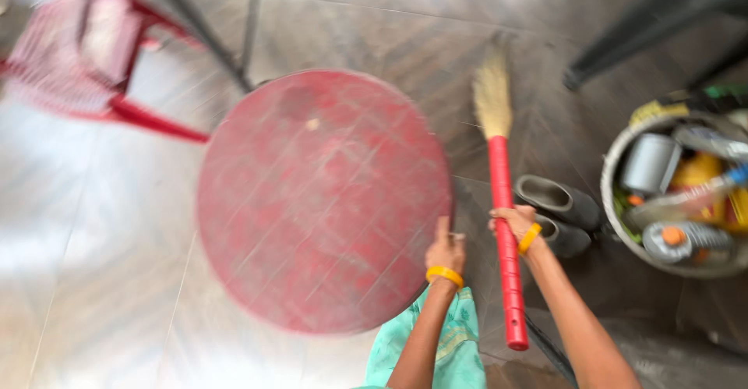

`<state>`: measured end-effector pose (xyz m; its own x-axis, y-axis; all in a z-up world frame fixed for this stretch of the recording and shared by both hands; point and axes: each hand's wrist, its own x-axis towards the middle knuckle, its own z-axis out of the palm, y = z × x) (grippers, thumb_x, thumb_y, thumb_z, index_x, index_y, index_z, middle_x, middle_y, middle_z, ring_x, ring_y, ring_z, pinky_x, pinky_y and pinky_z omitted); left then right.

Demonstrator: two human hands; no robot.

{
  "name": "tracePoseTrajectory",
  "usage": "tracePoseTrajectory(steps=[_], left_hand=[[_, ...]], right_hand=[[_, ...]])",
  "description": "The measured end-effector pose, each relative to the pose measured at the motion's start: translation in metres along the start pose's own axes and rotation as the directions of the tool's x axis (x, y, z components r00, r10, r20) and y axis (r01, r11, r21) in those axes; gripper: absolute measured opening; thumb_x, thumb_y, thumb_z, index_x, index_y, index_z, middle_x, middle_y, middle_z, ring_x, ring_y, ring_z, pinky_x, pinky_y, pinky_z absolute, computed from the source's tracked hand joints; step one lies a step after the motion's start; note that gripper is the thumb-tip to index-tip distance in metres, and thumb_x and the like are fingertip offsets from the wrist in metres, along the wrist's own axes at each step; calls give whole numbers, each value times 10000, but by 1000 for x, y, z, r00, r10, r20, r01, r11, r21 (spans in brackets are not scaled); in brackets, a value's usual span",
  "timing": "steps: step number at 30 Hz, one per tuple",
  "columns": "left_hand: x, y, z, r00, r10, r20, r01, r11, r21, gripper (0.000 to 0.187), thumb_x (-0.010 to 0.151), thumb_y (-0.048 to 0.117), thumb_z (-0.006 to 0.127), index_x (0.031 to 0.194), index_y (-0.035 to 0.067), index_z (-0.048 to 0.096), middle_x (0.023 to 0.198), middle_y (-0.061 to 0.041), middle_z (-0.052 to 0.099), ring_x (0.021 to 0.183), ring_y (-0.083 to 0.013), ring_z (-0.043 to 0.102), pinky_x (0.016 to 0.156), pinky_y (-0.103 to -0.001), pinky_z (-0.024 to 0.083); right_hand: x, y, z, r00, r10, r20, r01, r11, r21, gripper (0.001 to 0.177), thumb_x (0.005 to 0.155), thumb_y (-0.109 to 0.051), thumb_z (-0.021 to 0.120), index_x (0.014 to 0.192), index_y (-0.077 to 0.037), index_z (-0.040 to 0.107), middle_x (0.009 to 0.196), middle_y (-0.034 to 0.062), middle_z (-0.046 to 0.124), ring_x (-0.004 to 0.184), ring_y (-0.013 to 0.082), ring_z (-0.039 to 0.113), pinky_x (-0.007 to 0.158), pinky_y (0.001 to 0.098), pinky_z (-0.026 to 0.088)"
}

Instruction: The person sweeps debris from the floor into a small hand-held dustpan using a broom, then carries the dustpan to a bucket and empties the debris into it before continuing to sweep around furniture and plants.

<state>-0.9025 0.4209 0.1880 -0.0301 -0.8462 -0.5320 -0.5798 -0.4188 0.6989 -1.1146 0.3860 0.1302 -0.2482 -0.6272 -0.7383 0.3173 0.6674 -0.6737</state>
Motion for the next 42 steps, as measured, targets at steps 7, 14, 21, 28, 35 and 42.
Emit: tracePoseTrajectory(steps=[7, 14, 21, 28, 35, 42], left_hand=[[-16, -137, -90, 614, -87, -785, 344, 924, 167, 991, 863, 368, 734, 1598, 45, 153, 1606, -241, 309, 1474, -429, 325, 1190, -561, 343], [-34, -197, -141, 165, -977, -131, 662, 209, -720, 1230, 810, 541, 799, 1654, 126, 6, 1708, -240, 127, 1503, -483, 323, 1206, -570, 349], [-22, -236, -149, 60, -998, 4, 459, 24, -888, 1386, 734, 358, 943, 1639, 166, -88, 1656, -314, 126, 1451, -484, 370, 1182, -538, 359], [-50, -305, -155, 255, -959, -123, 117, 157, -981, 1134, 638, 235, 925, 1556, 72, 279, 1399, -219, 598, 1188, -370, 650, 1046, -455, 516], [-53, -344, -187, 458, -850, -259, -159, 208, -965, 913, 623, 304, 952, 1351, -58, 536, 1198, -192, 708, 1017, -306, 697, 907, -398, 565], [-54, -421, -306, 376, -881, -288, -154, 247, -957, 804, 634, 285, 936, 1288, -70, 632, 1115, -173, 733, 904, -260, 714, 823, -387, 594]], right_hand=[[-45, -77, 40, 998, 43, 35, -39, 995, -96, 136, 827, -121, 681, 868, 7, 659, 644, 119, 657, 449, 198, 601, 395, 334, 484], [-40, -71, 118, 990, -131, 49, 139, 965, -221, 148, 818, -44, 724, 866, 28, 604, 662, 153, 642, 482, 220, 619, 427, 349, 498], [-48, -5, 205, 899, -427, 98, 430, 817, -384, 216, 793, -19, 708, 956, -23, 567, 709, 76, 636, 530, 193, 646, 466, 365, 532], [-60, 64, 291, 847, -532, 8, 463, 729, -504, 271, 769, -23, 696, 998, -47, 552, 710, 85, 653, 526, 193, 655, 493, 354, 545], [-77, 103, 317, 978, -199, -63, 187, 971, -149, 233, 804, -3, 725, 925, -72, 538, 634, 84, 581, 464, 208, 593, 416, 394, 505], [-130, 153, 408, 986, -166, -17, 163, 982, -92, 118, 804, 10, 624, 776, -14, 511, 559, 104, 550, 437, 228, 567, 414, 409, 498]])
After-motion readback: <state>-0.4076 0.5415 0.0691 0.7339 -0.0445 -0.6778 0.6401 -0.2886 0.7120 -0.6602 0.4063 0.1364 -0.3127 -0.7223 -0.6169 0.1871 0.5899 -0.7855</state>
